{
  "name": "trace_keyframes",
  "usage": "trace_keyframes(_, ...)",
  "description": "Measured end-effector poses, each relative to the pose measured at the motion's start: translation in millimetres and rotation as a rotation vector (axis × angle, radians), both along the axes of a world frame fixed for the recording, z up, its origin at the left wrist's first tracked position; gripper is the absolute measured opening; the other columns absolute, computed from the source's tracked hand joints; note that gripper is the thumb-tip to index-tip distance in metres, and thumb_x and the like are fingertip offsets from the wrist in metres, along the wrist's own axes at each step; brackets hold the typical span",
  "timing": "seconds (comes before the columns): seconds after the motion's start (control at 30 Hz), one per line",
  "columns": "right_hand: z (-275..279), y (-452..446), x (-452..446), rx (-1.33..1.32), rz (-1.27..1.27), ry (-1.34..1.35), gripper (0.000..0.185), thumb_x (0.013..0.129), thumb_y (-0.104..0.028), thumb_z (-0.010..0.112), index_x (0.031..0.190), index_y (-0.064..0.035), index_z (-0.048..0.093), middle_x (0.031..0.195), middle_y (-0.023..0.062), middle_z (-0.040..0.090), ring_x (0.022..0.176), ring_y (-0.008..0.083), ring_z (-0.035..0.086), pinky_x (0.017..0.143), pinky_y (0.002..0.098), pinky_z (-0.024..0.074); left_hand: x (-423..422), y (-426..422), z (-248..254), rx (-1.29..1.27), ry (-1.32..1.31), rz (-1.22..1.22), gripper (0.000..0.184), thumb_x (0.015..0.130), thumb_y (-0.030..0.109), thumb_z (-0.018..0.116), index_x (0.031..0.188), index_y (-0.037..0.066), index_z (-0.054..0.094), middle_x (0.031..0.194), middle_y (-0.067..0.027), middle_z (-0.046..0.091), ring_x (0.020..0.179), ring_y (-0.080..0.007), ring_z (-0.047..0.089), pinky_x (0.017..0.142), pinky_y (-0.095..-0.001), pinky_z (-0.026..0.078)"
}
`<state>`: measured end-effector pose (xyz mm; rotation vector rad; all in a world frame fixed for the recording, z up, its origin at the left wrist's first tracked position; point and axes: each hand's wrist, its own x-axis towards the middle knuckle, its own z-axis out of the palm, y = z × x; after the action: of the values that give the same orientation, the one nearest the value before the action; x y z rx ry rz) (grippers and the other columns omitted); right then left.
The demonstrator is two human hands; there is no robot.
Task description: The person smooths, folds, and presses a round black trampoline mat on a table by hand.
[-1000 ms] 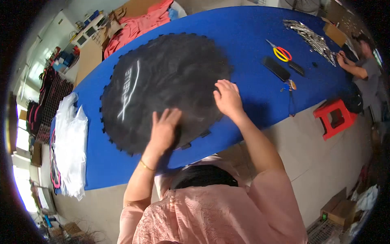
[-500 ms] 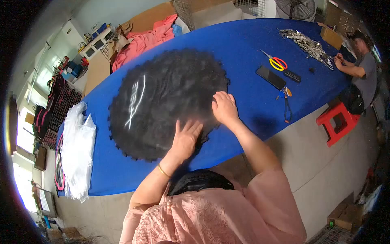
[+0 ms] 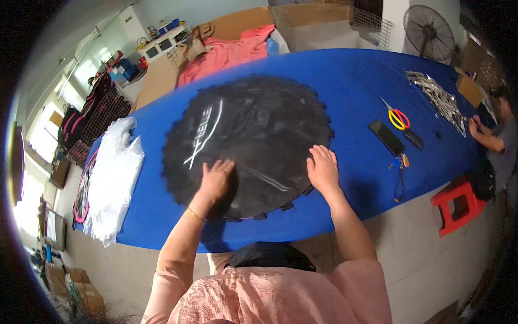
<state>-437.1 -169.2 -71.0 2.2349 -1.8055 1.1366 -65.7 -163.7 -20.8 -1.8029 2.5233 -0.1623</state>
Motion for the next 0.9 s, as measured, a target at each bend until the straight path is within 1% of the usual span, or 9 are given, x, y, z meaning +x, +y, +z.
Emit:
trace_keyframes(0.07,2,1,0,0.013,-0.02,-0.003,0.035,0.098,-0.018,0.066,0.129,-0.0024,0.068,0.142,0.0161,0.065,0.14,0.0346,0.054,0.119,0.0472,0.0391,-20,10,-8,-0.039,0.052,-0.126,0.061,0.092,0.009,0.058,0.153,0.013,0.054,0.16,-0.0036,0.053,0.148,-0.0264,0.047,0.119,-0.0719,0.027)
trace_keyframes(0.17,1,2,-2,0.019,0.013,0.007,0.034,0.098,-0.018,0.066,0.129,-0.0027,0.068,0.141,0.0159,0.065,0.14,0.0355,0.054,0.119,0.0485,0.0382,-55,25,-6,0.01,0.147,-0.243,0.068,0.087,0.018,0.066,0.154,0.011,0.054,0.161,-0.0069,0.052,0.151,-0.0278,0.044,0.123,-0.0704,0.022)
trace_keyframes(0.27,3,3,-3,0.045,0.013,-0.014,0.032,0.1,-0.017,0.064,0.129,-0.0026,0.068,0.142,0.0161,0.065,0.14,0.036,0.054,0.121,0.0505,0.0366,-69,31,-2,0.053,0.221,-0.207,0.058,0.103,0.037,0.055,0.154,0.01,0.054,0.161,-0.008,0.052,0.152,-0.0304,0.043,0.122,-0.0714,0.021)
trace_keyframes(0.3,4,4,-3,0.047,0.018,-0.016,0.032,0.1,-0.017,0.064,0.129,-0.0023,0.068,0.142,0.0165,0.065,0.141,0.0364,0.053,0.121,0.0504,0.036,-66,29,-3,0.053,0.22,-0.192,0.057,0.108,0.042,0.047,0.153,0.01,0.054,0.161,-0.008,0.052,0.152,-0.0312,0.042,0.123,-0.0715,0.02)
trace_keyframes(0.47,10,7,0,0.076,0.027,-0.017,0.032,0.101,-0.016,0.063,0.129,-0.0015,0.067,0.143,0.0176,0.064,0.142,0.0376,0.052,0.122,0.0507,0.0345,-8,-11,-13,-0.071,0.211,0.056,0.053,0.108,0.041,0.048,0.153,0.013,0.055,0.162,-0.0062,0.051,0.151,-0.03,0.042,0.122,-0.072,0.02)
trace_keyframes(0.67,11,7,2,0.066,0.032,0.018,0.033,0.1,-0.013,0.062,0.129,0.0017,0.065,0.142,0.0209,0.063,0.141,0.0407,0.051,0.122,0.0529,0.0347,102,-59,-18,-0.006,0.037,0.404,0.055,0.109,0.04,0.047,0.156,0.013,0.048,0.164,-0.006,0.047,0.153,-0.0297,0.041,0.121,-0.075,0.02)
trace_keyframes(0.73,9,9,1,0.047,0.03,0.032,0.033,0.1,-0.014,0.062,0.129,0.0005,0.065,0.142,0.0204,0.063,0.141,0.0404,0.051,0.121,0.0535,0.0348,126,-55,-20,-0.039,0.139,0.528,0.055,0.11,0.041,0.045,0.157,0.012,0.047,0.166,-0.0066,0.046,0.154,-0.0304,0.04,0.121,-0.0751,0.019)
trace_keyframes(0.87,4,7,0,0.048,-0.015,0.106,0.031,0.102,-0.013,0.063,0.131,-0.002,0.063,0.143,0.0172,0.062,0.141,0.0387,0.052,0.12,0.0528,0.0376,132,-63,-21,-0.009,0.183,0.502,0.057,0.11,0.041,0.044,0.159,0.012,0.044,0.168,-0.0076,0.042,0.156,-0.0277,0.037,0.122,-0.0742,0.019)
trace_keyframes(0.9,2,5,-2,0.097,-0.02,0.115,0.035,0.104,-0.017,0.061,0.136,-0.0033,0.062,0.147,0.0172,0.06,0.143,0.0385,0.05,0.122,0.0533,0.0351,126,-72,-27,-0.017,0.183,0.475,0.058,0.109,0.042,0.044,0.159,0.012,0.043,0.168,-0.0077,0.041,0.156,-0.0261,0.037,0.122,-0.0733,0.019)
